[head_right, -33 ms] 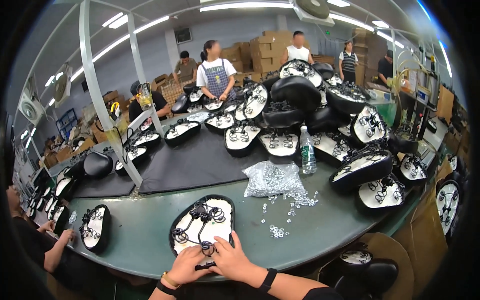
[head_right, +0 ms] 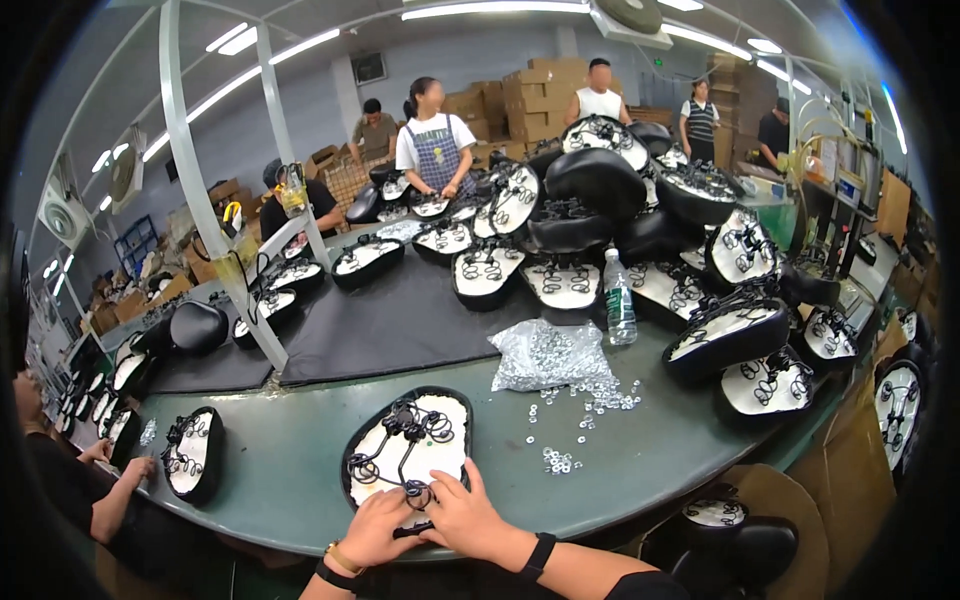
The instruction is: The person picks up a bicycle seat, places washers onto the metal frame by hand, and then places the assembled seat into a cardboard box before repeating the process.
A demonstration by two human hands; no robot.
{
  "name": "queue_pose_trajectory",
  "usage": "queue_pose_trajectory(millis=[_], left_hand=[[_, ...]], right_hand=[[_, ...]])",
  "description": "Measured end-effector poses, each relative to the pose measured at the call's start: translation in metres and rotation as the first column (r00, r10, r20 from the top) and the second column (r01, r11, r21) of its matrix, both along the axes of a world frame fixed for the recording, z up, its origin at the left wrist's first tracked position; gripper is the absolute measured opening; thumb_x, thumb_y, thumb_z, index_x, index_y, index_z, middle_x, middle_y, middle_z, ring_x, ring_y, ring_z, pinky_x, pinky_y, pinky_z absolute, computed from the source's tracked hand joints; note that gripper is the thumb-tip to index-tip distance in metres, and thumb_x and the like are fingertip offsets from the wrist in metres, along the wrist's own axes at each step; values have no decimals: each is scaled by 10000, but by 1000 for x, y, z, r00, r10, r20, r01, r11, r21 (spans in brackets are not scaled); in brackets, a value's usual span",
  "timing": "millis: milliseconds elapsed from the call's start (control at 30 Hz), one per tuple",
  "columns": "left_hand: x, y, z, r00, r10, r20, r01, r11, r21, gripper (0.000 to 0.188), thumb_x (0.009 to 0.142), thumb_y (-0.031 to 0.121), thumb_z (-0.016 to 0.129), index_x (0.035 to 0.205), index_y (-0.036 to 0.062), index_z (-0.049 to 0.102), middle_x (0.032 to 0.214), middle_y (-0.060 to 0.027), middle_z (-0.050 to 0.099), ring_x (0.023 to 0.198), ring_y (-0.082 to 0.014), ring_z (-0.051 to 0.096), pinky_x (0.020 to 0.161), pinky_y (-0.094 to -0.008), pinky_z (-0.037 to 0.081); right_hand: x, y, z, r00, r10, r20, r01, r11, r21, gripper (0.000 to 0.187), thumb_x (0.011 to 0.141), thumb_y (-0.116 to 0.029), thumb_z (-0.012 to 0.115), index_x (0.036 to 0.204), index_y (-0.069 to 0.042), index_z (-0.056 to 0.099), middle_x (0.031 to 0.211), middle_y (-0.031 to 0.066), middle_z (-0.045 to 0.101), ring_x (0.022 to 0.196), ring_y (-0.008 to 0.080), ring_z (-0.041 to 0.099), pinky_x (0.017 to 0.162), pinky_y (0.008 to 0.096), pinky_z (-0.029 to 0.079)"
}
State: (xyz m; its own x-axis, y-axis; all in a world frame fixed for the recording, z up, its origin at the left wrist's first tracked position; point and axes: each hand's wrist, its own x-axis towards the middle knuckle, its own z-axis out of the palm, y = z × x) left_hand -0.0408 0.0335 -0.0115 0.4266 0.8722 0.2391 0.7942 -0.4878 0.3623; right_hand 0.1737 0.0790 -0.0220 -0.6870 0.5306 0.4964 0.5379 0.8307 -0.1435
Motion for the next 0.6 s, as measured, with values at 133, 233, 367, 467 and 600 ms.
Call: queue_pose_trajectory(millis=[133,233,367,467,600], left_hand=[[28,-14,-5,975,192,-109,-185,980,73,671,746,322,798,1355,146,578,1388,-105,543,1332,-273,508,1096,-638,320],[48,-18,-10,962,266,-65,-253,954,163,702,710,422,824,1311,132,605,1358,-94,564,1304,-253,528,1092,-653,289],[50,-12,-26,930,365,37,-358,882,307,682,672,541,837,1211,154,677,1242,-68,642,1236,-233,574,1086,-617,294],[40,-11,-27,939,343,10,-329,890,315,576,704,515,828,1142,155,720,1229,-77,661,1224,-235,587,1101,-588,293],[11,-3,-26,956,289,-60,-262,924,278,624,724,557,799,1210,181,691,1257,-52,661,1236,-199,593,1145,-647,218]], right_hand=[[10,5,-7,1000,3,-15,-3,1000,27,465,765,-468,801,1076,-136,708,1219,115,619,1319,289,529,1120,707,247],[17,7,-13,999,17,-45,-17,1000,-4,464,773,-467,796,1098,-147,708,1229,102,629,1270,263,578,1123,698,254],[35,17,-15,989,103,-105,-99,994,47,469,760,-356,829,1148,-130,693,1222,75,658,1237,268,608,1149,610,314],[40,25,3,995,46,-84,-46,999,0,509,762,-337,838,1203,-137,683,1199,49,666,1224,277,610,1155,579,331],[23,36,6,994,97,-55,-94,994,55,501,746,-318,845,1188,-129,704,1036,39,651,1065,281,629,1093,512,419]])
